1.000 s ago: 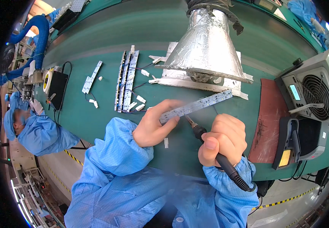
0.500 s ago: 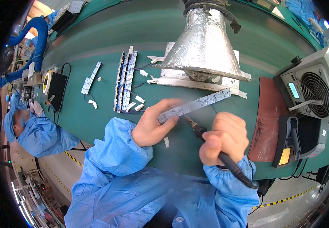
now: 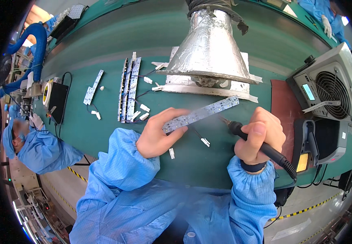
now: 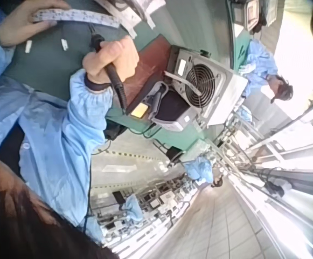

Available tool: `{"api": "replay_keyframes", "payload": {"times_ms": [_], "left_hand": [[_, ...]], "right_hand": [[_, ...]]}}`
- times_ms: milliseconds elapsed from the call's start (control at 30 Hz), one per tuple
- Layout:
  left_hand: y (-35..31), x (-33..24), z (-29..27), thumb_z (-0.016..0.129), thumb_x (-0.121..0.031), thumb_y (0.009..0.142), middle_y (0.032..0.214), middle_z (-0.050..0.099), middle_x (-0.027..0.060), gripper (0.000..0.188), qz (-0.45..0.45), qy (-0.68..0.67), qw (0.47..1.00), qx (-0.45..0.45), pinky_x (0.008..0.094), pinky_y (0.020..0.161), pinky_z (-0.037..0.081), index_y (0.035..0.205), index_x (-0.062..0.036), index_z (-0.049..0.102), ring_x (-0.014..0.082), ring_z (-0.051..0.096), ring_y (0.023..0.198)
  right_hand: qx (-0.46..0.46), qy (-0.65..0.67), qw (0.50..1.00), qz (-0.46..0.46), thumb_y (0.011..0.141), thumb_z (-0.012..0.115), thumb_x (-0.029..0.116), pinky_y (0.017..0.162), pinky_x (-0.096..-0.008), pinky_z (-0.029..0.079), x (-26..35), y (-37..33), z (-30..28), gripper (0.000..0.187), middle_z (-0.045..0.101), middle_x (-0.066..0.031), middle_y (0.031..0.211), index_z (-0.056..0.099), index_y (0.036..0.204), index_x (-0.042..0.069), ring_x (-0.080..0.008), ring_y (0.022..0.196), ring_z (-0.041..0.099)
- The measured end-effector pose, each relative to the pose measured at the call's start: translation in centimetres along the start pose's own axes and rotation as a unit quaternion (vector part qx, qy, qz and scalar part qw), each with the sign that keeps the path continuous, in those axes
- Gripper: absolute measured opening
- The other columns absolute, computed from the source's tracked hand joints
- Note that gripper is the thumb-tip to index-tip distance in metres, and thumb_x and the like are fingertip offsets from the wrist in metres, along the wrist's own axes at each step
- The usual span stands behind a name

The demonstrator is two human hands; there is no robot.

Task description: The person solders wires onto LED circuit board strips using a soldering iron, then reaches across the conveyor belt to gather, arrange, and solder more strips.

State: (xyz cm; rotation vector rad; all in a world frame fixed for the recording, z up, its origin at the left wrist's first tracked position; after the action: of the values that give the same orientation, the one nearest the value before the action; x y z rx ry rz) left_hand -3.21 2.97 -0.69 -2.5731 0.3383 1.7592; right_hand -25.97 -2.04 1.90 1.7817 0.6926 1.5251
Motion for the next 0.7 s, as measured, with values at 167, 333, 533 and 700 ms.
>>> {"api": "replay_keyframes", "payload": {"times_ms": [167, 333, 533, 700], "left_hand": [[0.07, -0.2, -0.04, 0.066, -0.002, 0.081, 0.1, 0.064, 0.0151, 0.036, -0.014, 0.003, 1.0, 0.003, 0.0327, 0.081, 0.048, 0.117, 0.0008, 0.061, 0.0272, 0.063, 0.091], [0.07, -0.28, 0.02, 0.066, -0.002, 0.081, 0.1, 0.064, 0.0153, 0.036, -0.014, 0.006, 1.0, 0.002, 0.0325, 0.081, 0.048, 0.117, 0.0009, 0.061, 0.0271, 0.063, 0.091], [-0.01, -0.04, 0.11, 0.066, -0.001, 0.081, 0.1, 0.064, 0.0155, 0.036, 0.003, 0.01, 1.0, -0.009, 0.0325, 0.081, 0.048, 0.116, 0.0015, 0.061, 0.0272, 0.063, 0.09], [0.07, -0.33, 0.09, 0.066, -0.002, 0.081, 0.1, 0.064, 0.0159, 0.035, -0.009, 0.01, 1.0, -0.005, 0.0328, 0.081, 0.048, 0.115, 0.0019, 0.061, 0.0276, 0.063, 0.091]], "right_hand": [[0.005, -0.017, 1.0, 0.008, 0.091, 0.046, 0.016, 0.043, -0.0292, 0.021, -0.15, 0.02, 0.15, 0.038, 0.04, -0.0055, 0.049, 0.045, 0.056, 0.0, -0.0125, 0.043, 0.032], [0.006, -0.018, 1.0, 0.012, 0.091, 0.046, 0.016, 0.043, -0.0291, 0.02, -0.39, -0.14, 0.26, 0.038, 0.039, -0.0053, 0.048, 0.045, 0.056, 0.0, -0.0124, 0.043, 0.032], [0.012, -0.023, 1.0, 0.014, 0.09, 0.047, 0.016, 0.043, -0.0291, 0.02, -0.49, -0.21, 0.31, 0.037, 0.038, -0.0053, 0.048, 0.045, 0.056, 0.0, -0.0124, 0.043, 0.031], [0.01, -0.02, 1.0, 0.007, 0.09, 0.047, 0.016, 0.043, -0.0293, 0.019, -0.58, -0.27, 0.39, 0.038, 0.037, -0.0051, 0.048, 0.044, 0.056, 0.0, -0.0122, 0.043, 0.031]]}}
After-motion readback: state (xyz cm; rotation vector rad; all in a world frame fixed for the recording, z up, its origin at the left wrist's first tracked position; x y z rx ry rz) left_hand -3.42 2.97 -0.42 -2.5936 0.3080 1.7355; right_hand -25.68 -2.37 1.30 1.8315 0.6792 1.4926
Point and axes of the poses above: each hand's wrist, its own y-axis towards the middle knuckle, its own z-axis out of the palm, x = y × z, the point moved 1 cm from there along y, towards the middle knuckle
